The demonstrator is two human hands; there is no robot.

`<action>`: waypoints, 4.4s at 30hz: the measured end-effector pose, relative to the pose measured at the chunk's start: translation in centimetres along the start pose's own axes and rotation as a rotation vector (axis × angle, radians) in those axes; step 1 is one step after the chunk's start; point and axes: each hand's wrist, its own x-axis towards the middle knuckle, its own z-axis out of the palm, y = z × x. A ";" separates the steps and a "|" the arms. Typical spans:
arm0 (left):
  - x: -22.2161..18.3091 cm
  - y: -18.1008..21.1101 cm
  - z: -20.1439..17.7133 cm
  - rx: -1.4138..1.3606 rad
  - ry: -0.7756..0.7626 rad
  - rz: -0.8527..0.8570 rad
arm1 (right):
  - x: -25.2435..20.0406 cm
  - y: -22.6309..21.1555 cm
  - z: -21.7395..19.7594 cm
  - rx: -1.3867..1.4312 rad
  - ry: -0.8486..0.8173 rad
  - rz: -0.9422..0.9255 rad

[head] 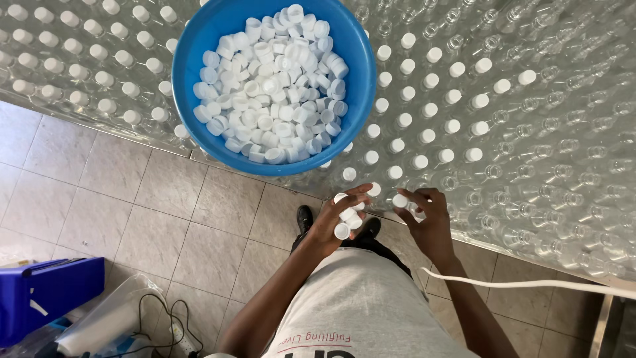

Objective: The person stands at a stainless steel table covered with rows of clear plastic bottles. They repeatedly pick up white bottle caps from a blue basin and screw them onto the open bottles by hand.

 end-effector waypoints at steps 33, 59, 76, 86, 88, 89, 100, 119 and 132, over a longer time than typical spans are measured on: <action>4.0 -1.8 0.2 -0.036 -0.077 -0.121 | -2.6 -7.1 -0.5 0.351 0.033 0.307; 3.7 -2.5 2.5 -0.008 0.036 -0.044 | 4.8 3.4 -5.0 -0.213 -0.117 -0.113; 3.1 -3.0 3.7 -0.002 0.049 -0.029 | 10.4 4.8 -6.8 -0.080 -0.542 0.136; 3.1 -4.8 5.4 -0.024 0.030 -0.062 | 6.0 1.3 -7.7 -0.153 -0.269 -0.141; 3.5 -4.9 5.9 -0.042 0.048 -0.038 | 4.6 -1.3 -8.2 -0.019 -0.180 -0.224; 3.4 -5.0 6.2 -0.097 0.053 -0.041 | 3.6 -2.5 -8.3 0.005 -0.179 -0.317; 4.1 -7.5 6.9 -0.183 0.025 -0.093 | 0.5 -4.7 -8.7 -0.228 -0.108 -0.557; 3.6 -7.0 6.9 -0.014 0.051 -0.131 | 7.1 7.7 -8.5 -0.448 -0.098 -0.189; 5.1 -11.9 8.6 -0.203 0.116 -0.050 | 10.8 7.7 -11.1 -0.109 -0.584 0.263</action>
